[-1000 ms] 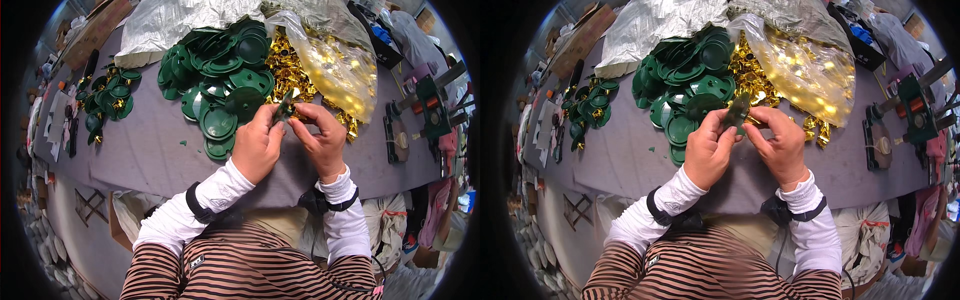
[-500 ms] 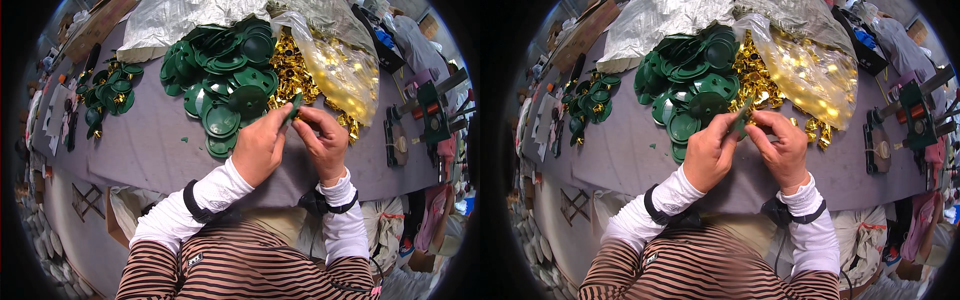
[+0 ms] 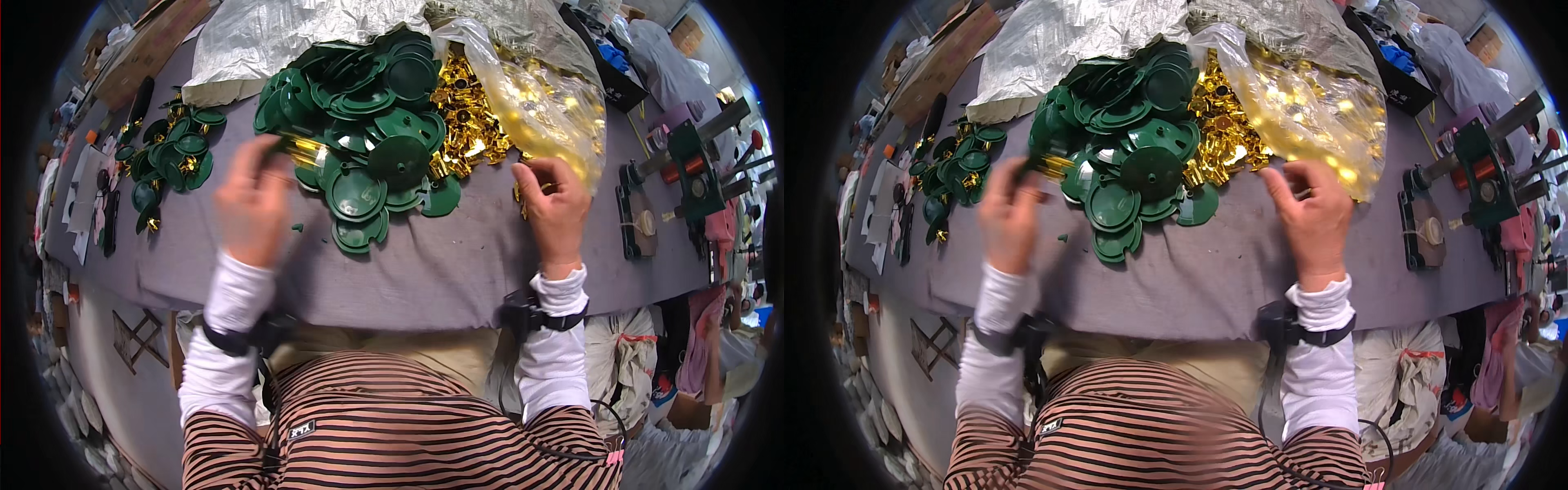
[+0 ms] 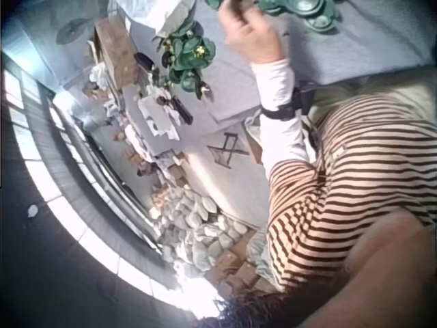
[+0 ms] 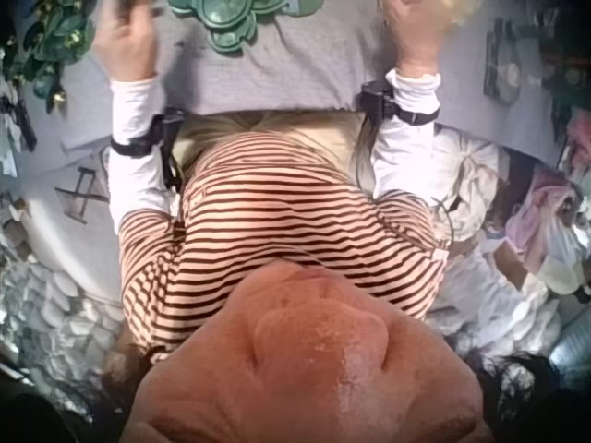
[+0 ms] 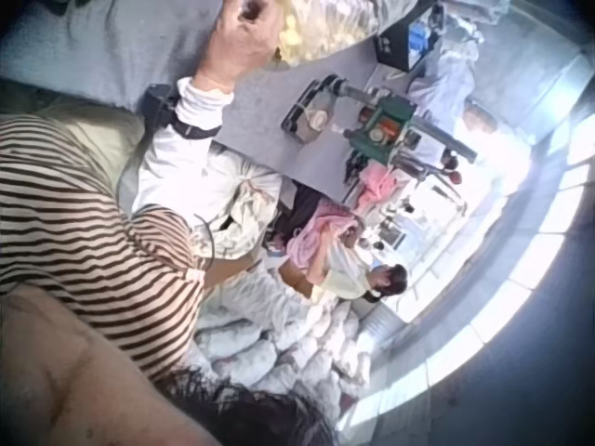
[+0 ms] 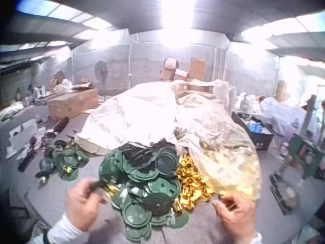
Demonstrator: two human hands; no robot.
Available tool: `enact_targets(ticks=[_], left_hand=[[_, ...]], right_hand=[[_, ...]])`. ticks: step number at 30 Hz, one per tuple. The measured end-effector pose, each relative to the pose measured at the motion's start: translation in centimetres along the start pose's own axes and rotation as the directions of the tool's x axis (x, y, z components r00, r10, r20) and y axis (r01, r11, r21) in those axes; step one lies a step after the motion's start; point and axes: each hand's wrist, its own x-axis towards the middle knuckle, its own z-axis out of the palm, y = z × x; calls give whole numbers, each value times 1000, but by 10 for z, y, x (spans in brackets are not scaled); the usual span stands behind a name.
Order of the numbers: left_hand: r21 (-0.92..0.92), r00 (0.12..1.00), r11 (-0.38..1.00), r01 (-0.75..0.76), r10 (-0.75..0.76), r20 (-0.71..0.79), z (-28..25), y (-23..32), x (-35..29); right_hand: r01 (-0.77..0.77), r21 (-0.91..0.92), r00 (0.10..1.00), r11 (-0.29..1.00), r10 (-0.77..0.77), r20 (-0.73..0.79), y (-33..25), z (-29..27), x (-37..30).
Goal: The person assembles small green plastic caps and gold plastic ornaments by hand at a work table.
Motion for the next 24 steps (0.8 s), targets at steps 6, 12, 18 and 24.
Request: enact_targets(ticks=[6,12,18,24], left_hand=[[833,898,500,-237,441,-9,-104,-78,58],[224,918,909,-352,288,274,0,2,-24],[354,832,800,-485,296,469,40,-5,-36],[496,831,751,-435,122,543,42,15,-25]], right_hand=[[105,-377,993,920,-76,90,17,17,-4],[-44,-149,998,988,52,44,29,22,-4],[-479,850,837,221,407,366,5,16,0],[-521,850,814,73,343,469,8,18,-1]])
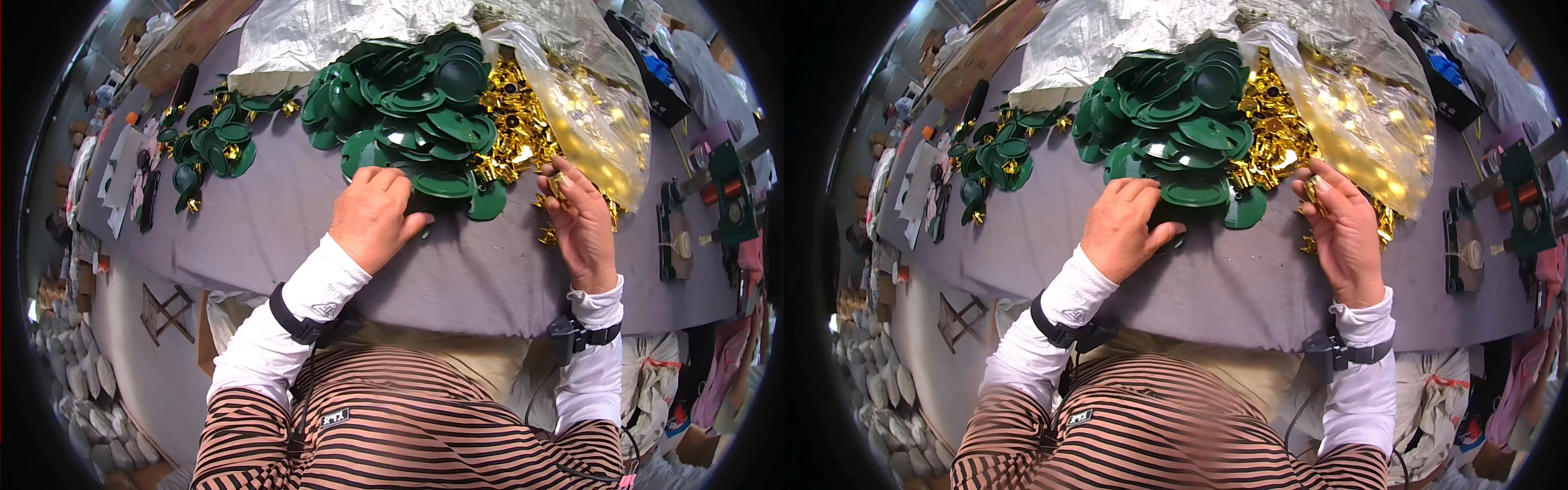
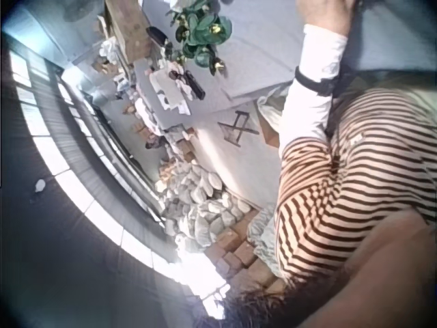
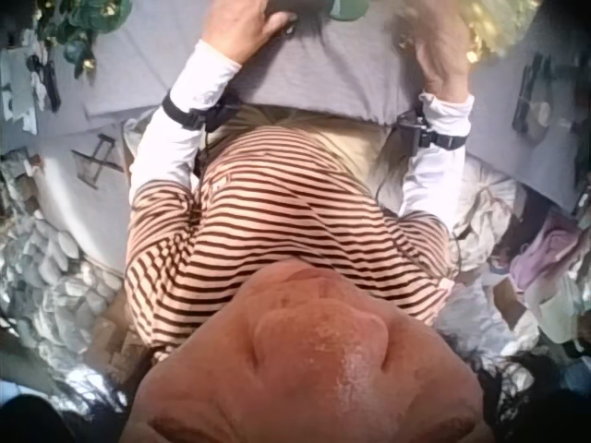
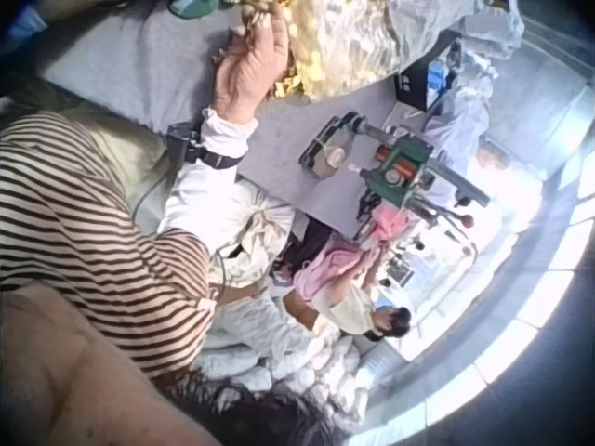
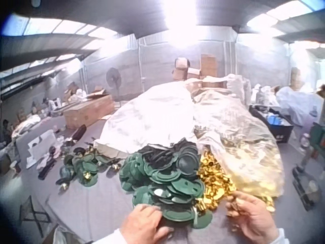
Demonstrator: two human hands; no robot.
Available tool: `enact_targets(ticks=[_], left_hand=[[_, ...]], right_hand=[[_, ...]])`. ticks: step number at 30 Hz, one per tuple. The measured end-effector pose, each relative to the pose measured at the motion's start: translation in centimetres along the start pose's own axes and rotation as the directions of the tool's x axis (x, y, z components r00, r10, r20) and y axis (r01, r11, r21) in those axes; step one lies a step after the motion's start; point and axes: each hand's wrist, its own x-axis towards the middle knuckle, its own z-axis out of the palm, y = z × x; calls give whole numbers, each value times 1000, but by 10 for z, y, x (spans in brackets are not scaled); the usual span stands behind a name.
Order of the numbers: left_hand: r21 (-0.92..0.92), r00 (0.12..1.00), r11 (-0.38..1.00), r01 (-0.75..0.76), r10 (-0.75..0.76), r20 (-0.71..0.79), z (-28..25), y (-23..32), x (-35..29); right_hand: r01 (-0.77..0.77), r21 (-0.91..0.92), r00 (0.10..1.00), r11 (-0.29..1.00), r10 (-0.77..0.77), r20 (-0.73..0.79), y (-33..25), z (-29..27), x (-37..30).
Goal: The person assembles small green plastic caps and gold plastic ornaments by hand at a work table.
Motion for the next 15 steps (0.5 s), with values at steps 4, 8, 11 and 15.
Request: enact_targets(ticks=[4,8,11,15], left_hand=[[95,999,995,-1,-3,41,-5,-3,8],[179,961,946,-272,259,91,-1,-5,9],[127,989,983,-133,140,-43,-11,-13,8],[-393,957,893,219,-275,-91,-30,-15,9]], right_hand=[[45,-46,995,998,-41,95,0,15,-6],[-39,-64,995,997,45,85,2,14,-11],[69,-294,994,953,-39,104,6,19,-18],[342,-558,940,756,-276,202,17,29,-22]])
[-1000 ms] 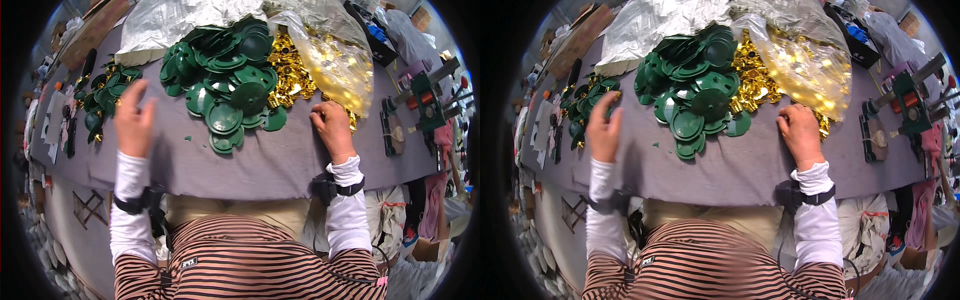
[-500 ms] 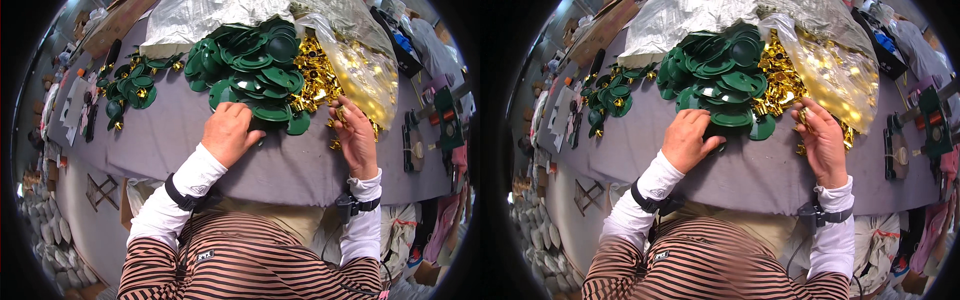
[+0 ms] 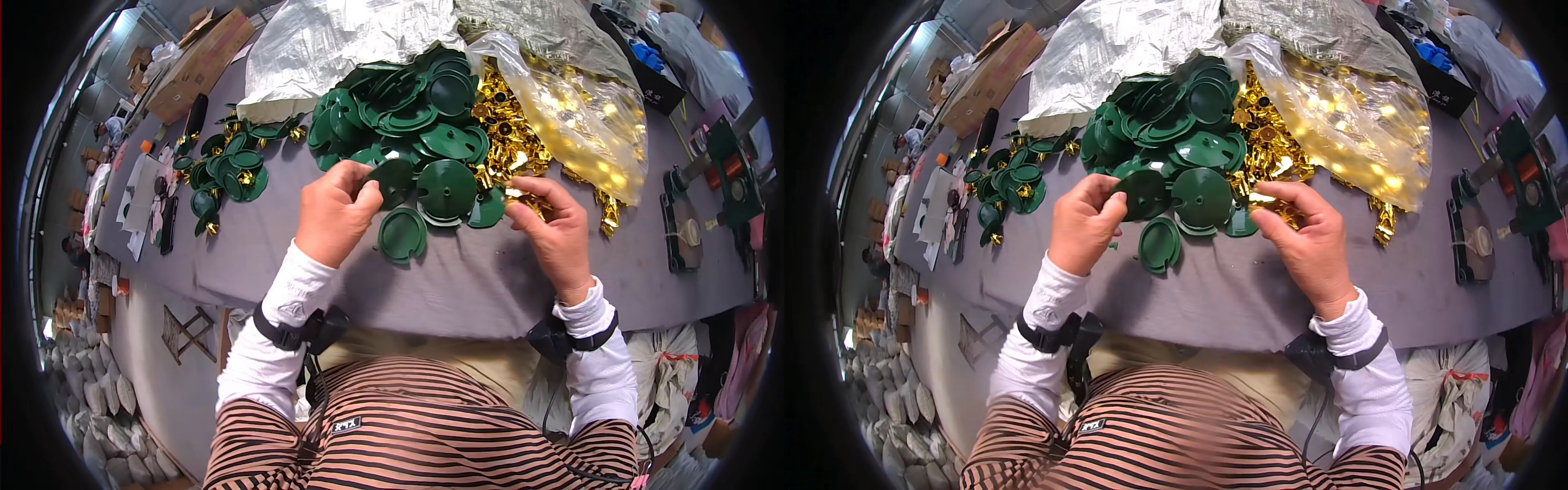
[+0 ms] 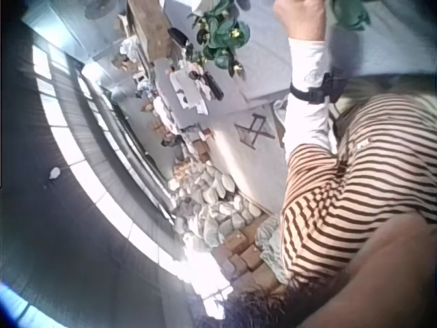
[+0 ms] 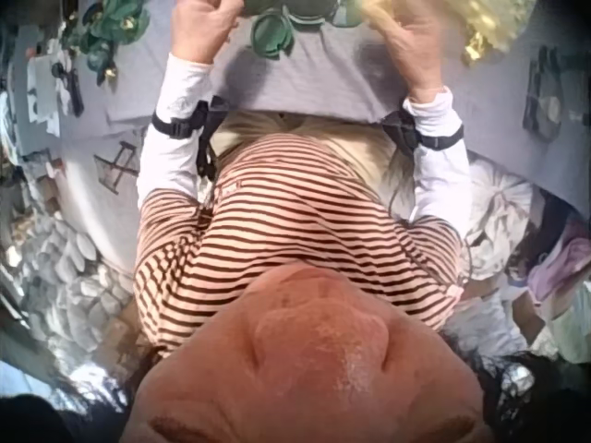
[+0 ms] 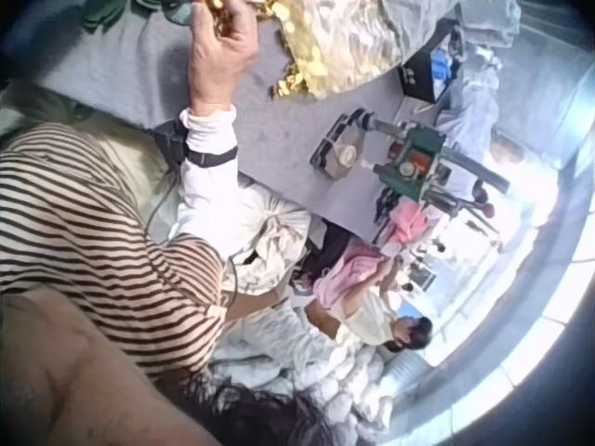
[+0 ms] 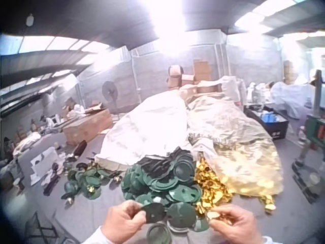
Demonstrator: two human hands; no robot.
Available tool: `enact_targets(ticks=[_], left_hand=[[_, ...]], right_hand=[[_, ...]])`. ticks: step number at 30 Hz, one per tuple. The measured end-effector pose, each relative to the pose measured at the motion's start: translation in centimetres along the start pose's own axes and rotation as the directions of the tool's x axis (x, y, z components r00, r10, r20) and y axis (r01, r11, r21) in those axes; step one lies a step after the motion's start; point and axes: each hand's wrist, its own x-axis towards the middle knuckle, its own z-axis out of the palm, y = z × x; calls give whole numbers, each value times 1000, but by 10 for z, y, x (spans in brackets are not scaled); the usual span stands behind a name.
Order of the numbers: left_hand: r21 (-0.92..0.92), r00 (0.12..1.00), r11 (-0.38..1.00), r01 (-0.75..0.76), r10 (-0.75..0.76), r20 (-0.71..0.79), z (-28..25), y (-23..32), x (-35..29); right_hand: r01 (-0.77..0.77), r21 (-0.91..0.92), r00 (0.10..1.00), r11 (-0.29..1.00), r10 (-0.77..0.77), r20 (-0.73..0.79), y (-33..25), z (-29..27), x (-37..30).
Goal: The person assembles small green plastic caps and gold plastic ornaments by hand at a work table.
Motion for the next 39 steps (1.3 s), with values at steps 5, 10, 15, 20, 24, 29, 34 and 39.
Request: enact_targets(ticks=[5,10,15,20,24,29,34,39], left_hand=[[-775,932,523,354,-263,248,29,45,-9],[-767,937,537,350,-210,281,63,68,-13],[-673,997,739,34,-68,-24,85,67,-27],[-476,973,849,-228,182,-142,80,67,-35],[-231,848,824,-517,458,-265,82,43,-31],[-390,984,903,-178,172,-52,42,11,-16],[-186,831,981,-45,-67,-552,-77,-108,51],[559,815,809,183,194,-546,-147,-172,90]], right_hand=[[491,-271,871,828,-475,128,-1,10,1],[577,-376,806,725,-579,121,-1,10,1],[531,-478,828,700,-547,118,-1,7,-7],[-49,236,998,970,41,37,0,15,-8],[-225,344,973,912,193,124,6,14,-6],[-275,99,936,956,242,257,-1,19,-3],[26,-82,997,996,-20,73,13,1,4],[304,-278,944,911,-250,214,8,8,13]])
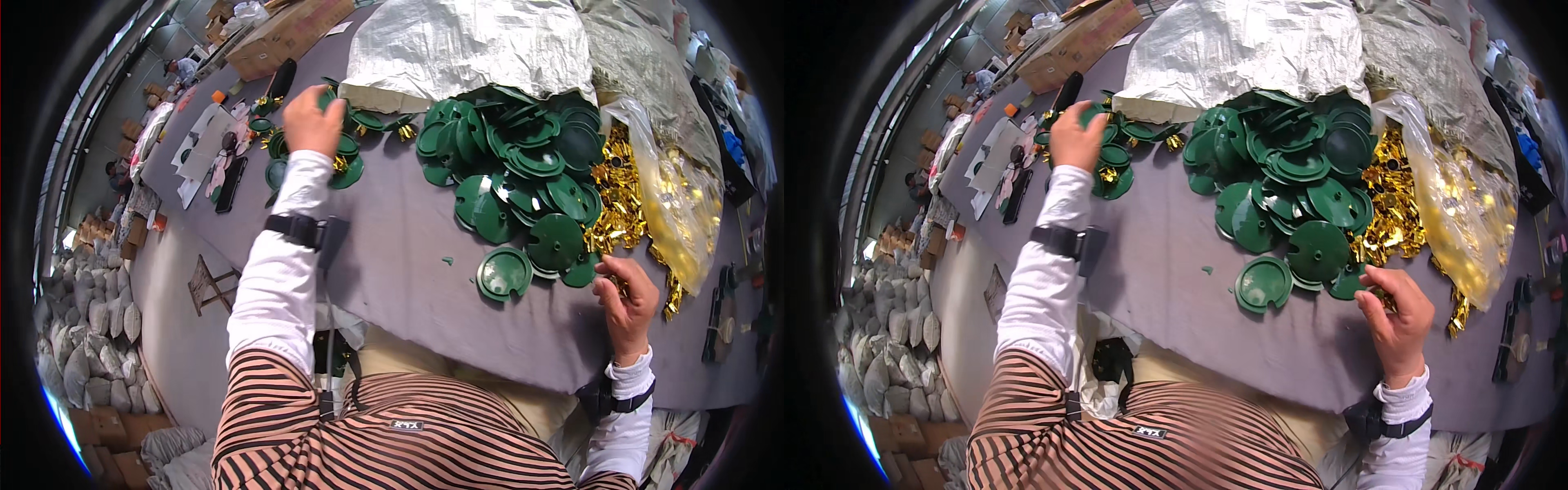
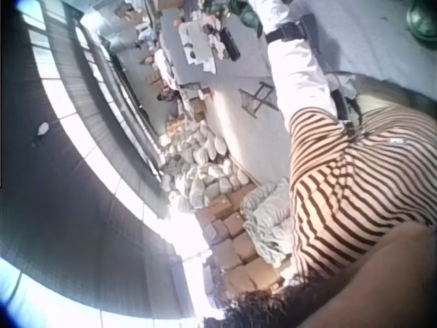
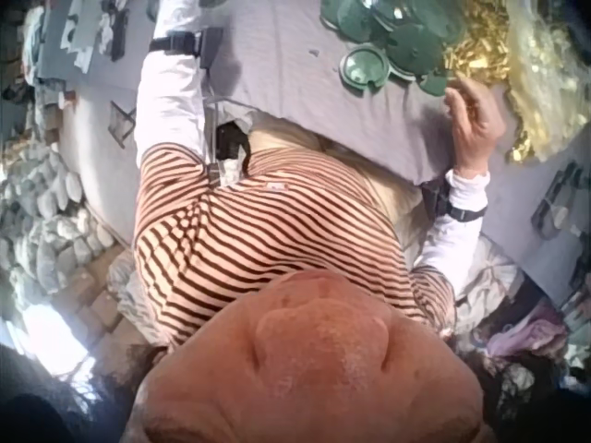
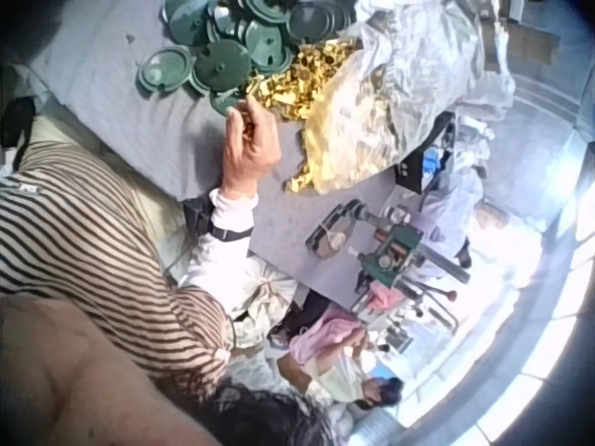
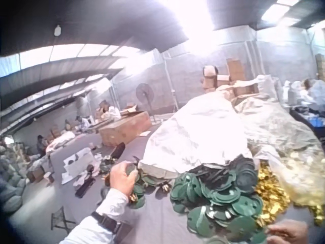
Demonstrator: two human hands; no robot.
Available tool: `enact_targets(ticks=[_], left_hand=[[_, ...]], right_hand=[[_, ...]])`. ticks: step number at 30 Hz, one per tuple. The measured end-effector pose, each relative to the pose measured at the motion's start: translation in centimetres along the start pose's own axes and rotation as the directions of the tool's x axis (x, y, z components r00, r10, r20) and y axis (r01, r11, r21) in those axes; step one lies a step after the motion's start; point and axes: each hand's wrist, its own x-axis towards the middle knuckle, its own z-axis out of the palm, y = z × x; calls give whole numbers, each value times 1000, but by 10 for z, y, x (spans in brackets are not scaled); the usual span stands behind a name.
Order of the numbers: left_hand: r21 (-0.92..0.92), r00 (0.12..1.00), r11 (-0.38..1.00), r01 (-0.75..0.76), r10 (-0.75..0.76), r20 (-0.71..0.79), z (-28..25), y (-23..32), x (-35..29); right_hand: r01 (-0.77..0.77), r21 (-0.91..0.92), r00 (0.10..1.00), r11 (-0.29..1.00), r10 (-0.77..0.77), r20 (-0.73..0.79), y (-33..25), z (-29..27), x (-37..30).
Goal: The person assembles small green plastic caps and gold plastic ornaments by hand at a work table.
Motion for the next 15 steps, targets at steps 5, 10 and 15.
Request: enact_targets(ticks=[5,10,15], left_hand=[[204,979,963,-176,150,138,79,42,-37],[170,989,975,-144,145,5,93,-7,-9],[439,935,882,-173,287,-207,51,-38,33]], right_hand=[[-134,69,987,989,139,-78,17,-7,-8],[-169,233,960,958,213,-181,10,-8,-4],[-143,295,940,945,223,-259,7,-12,5]])
